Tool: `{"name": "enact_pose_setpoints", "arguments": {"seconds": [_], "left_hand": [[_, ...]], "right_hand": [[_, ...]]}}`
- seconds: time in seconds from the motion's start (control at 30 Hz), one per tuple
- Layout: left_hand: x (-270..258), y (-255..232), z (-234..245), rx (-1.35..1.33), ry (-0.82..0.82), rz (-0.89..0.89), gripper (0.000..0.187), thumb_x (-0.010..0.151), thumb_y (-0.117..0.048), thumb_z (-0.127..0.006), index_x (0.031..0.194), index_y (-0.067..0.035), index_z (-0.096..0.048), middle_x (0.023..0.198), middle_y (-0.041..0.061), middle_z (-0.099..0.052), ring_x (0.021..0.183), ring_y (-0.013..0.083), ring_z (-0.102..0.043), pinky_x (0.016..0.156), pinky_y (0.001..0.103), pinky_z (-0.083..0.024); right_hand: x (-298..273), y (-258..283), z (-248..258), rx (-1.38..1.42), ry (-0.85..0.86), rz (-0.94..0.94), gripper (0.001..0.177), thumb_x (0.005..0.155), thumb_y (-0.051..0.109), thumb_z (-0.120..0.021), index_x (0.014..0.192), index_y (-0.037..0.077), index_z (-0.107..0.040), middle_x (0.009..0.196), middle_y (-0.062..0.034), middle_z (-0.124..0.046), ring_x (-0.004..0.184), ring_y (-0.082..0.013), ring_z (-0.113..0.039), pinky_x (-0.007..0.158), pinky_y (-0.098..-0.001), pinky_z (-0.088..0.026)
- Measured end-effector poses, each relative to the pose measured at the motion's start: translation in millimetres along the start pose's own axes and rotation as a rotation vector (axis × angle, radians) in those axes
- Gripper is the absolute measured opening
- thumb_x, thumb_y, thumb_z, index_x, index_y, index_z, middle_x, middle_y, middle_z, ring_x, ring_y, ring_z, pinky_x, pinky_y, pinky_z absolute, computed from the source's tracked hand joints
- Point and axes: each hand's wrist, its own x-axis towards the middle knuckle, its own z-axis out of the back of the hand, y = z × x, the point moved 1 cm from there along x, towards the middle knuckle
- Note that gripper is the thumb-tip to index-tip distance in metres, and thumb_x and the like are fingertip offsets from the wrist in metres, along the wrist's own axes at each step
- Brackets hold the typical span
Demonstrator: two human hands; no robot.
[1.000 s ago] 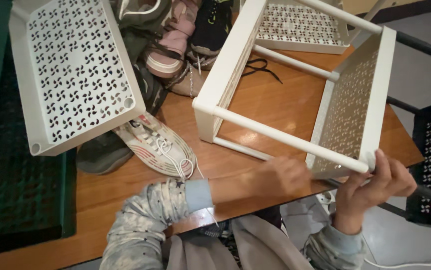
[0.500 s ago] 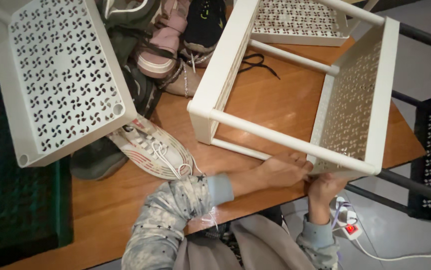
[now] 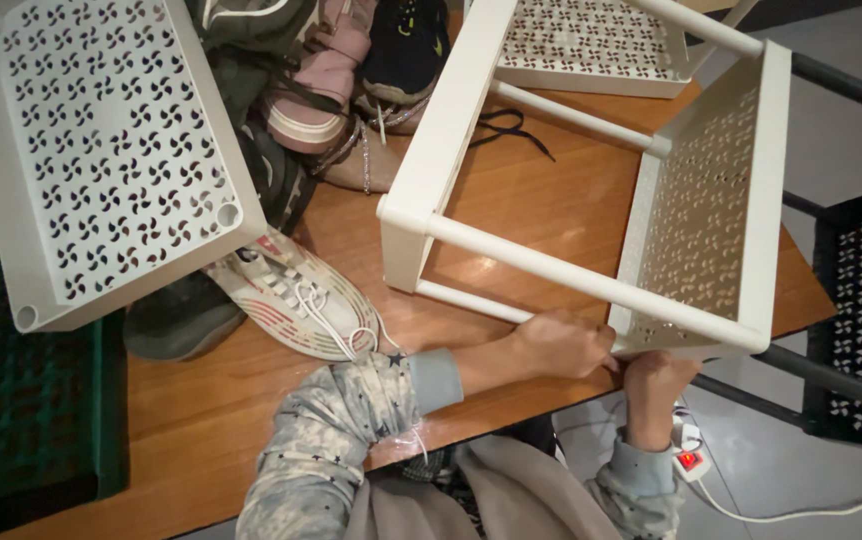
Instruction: The person takes apart a white perforated plastic shoe rack on the floor, pulling the shelf panels off the pole frame and setting the panels aside. They then pick up shoes from the floor one at a time and place them onto the green plastic rack beside them.
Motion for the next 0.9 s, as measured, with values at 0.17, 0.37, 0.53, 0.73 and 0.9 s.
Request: {"name": "enact_pose_setpoints", "arguments": {"seconds": [0.17, 0.37, 0.53, 0.73, 0.9], "left_hand": [[7.6, -2.6, -3.9, -0.062, 0.057, 0.029, 0.045, 0.088, -0.053, -0.062, 0.081, -0.009, -0.066, 0.062, 0.011, -0.068, 0.056, 0.0252, -0.071, 0.049, 0.039, -0.054], [7.9, -13.4, -4.5, 0.024, 0.073, -0.04, 0.047, 0.094, -0.05, -0.06, 0.086, -0.004, -0.063, 0.056, 0.009, -0.064, 0.049, 0.0269, -0.068, 0.044, 0.042, -0.051], [9.3, -18.3, -6.9, 0.053, -0.08, -0.057, 0.027, 0.094, -0.03, -0.06, 0.084, -0.006, -0.061, 0.063, 0.01, -0.064, 0.052, 0.0232, -0.067, 0.043, 0.037, -0.049], [5.2, -9.5, -18.6, 0.195, -0.125, -0.098, 0.016, 0.095, -0.015, -0.057, 0.08, -0.01, -0.06, 0.06, 0.005, -0.062, 0.051, 0.0191, -0.066, 0.039, 0.034, -0.044], [15.7, -10.2, -45.3, 0.058, -0.101, -0.08, 0.019, 0.097, -0.016, -0.053, 0.082, -0.008, -0.063, 0.062, 0.008, -0.062, 0.05, 0.0222, -0.065, 0.04, 0.038, -0.046]], "right_hand": [[4.1, -3.0, 4.7, 0.013, -0.039, 0.013, 0.083, 0.112, 0.067, -0.022, 0.104, -0.003, -0.067, 0.093, -0.0229, -0.068, 0.088, -0.0456, -0.068, 0.075, -0.0521, -0.051], [-2.3, -7.6, 16.1, 0.042, -0.02, -0.089, 0.054, 0.109, 0.05, -0.05, 0.09, 0.004, -0.07, 0.079, -0.0124, -0.07, 0.073, -0.0314, -0.069, 0.066, -0.0406, -0.054], [0.7, -5.6, 19.0, 0.072, -0.075, -0.045, 0.036, 0.088, 0.036, -0.076, 0.092, 0.001, -0.07, 0.079, -0.0113, -0.07, 0.07, -0.0262, -0.069, 0.068, -0.0368, -0.056], [9.2, -18.7, 9.9, 0.006, -0.138, 0.106, 0.028, 0.094, 0.023, -0.08, 0.105, -0.002, -0.073, 0.087, -0.0145, -0.072, 0.077, -0.0292, -0.073, 0.076, -0.038, -0.059], [11.7, -43.5, 11.7, -0.014, -0.119, 0.127, 0.024, 0.097, 0.022, -0.077, 0.107, 0.001, -0.073, 0.091, -0.0133, -0.073, 0.08, -0.0305, -0.074, 0.079, -0.0388, -0.06]]}}
